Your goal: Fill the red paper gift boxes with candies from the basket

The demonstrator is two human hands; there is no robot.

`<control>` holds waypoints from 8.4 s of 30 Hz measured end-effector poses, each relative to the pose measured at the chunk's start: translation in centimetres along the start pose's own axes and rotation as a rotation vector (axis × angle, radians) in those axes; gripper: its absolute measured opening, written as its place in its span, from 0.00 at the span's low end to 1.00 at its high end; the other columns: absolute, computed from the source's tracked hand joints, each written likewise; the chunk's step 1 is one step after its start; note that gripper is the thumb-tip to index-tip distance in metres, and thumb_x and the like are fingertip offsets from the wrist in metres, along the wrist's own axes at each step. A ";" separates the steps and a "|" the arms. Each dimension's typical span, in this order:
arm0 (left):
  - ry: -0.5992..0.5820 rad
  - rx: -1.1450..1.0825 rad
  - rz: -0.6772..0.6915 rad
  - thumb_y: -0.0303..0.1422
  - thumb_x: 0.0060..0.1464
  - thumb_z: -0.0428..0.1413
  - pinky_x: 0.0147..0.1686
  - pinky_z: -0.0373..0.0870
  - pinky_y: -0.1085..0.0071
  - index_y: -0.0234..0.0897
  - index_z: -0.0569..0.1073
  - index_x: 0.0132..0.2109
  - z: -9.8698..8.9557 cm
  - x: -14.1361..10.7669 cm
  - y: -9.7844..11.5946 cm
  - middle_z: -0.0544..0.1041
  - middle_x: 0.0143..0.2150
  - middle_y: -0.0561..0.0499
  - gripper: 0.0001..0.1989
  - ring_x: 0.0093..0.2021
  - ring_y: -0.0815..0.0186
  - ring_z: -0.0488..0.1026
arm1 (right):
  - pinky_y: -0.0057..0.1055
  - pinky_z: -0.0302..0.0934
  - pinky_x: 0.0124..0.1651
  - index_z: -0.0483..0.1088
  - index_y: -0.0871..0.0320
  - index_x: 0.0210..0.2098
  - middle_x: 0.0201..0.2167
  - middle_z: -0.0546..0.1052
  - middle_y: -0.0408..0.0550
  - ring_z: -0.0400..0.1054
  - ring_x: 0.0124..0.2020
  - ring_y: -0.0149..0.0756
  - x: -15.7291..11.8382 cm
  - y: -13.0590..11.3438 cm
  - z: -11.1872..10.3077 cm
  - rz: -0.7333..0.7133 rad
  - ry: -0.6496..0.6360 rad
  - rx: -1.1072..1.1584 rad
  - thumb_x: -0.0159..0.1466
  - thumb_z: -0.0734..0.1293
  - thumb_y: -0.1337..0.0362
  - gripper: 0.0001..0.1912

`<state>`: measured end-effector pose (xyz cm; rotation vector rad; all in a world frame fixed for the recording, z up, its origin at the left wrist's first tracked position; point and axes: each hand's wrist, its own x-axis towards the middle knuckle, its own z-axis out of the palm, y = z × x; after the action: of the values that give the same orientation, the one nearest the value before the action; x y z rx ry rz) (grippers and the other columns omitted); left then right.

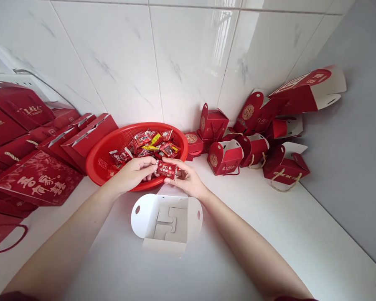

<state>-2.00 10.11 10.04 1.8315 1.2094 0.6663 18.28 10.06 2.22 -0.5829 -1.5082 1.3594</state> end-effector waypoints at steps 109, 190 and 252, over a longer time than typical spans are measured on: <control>-0.727 0.439 0.222 0.49 0.32 0.71 0.67 0.48 0.47 0.54 0.52 0.70 0.3 -5.0 3.3 0.41 0.75 0.49 0.60 0.73 0.41 0.37 | 0.32 0.68 0.40 0.67 0.54 0.44 0.41 0.77 0.48 0.72 0.40 0.37 -4.2 -14.6 0.3 0.025 0.053 -0.686 0.69 0.64 0.55 0.11; -0.248 0.680 0.115 0.32 0.57 0.48 0.61 0.63 0.65 0.41 0.79 0.41 -3.6 0.5 -1.2 0.76 0.55 0.50 0.14 0.59 0.60 0.70 | 0.46 0.46 0.70 0.75 0.51 0.53 0.58 0.73 0.47 0.54 0.68 0.38 0.4 -3.4 -4.0 -0.118 -0.200 -0.551 0.72 0.55 0.49 0.23; -0.019 0.663 -0.083 0.29 0.51 0.51 0.65 0.58 0.65 0.34 0.75 0.57 -3.5 1.9 -3.3 0.70 0.63 0.44 0.26 0.64 0.56 0.66 | 0.45 0.51 0.68 0.75 0.49 0.50 0.53 0.77 0.46 0.58 0.65 0.37 0.4 -1.3 -4.0 -0.252 -0.123 -0.490 0.70 0.63 0.60 0.12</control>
<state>-5.60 13.75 9.00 2.2889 1.6107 0.2002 21.93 11.86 3.08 -0.5905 -1.9611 0.8452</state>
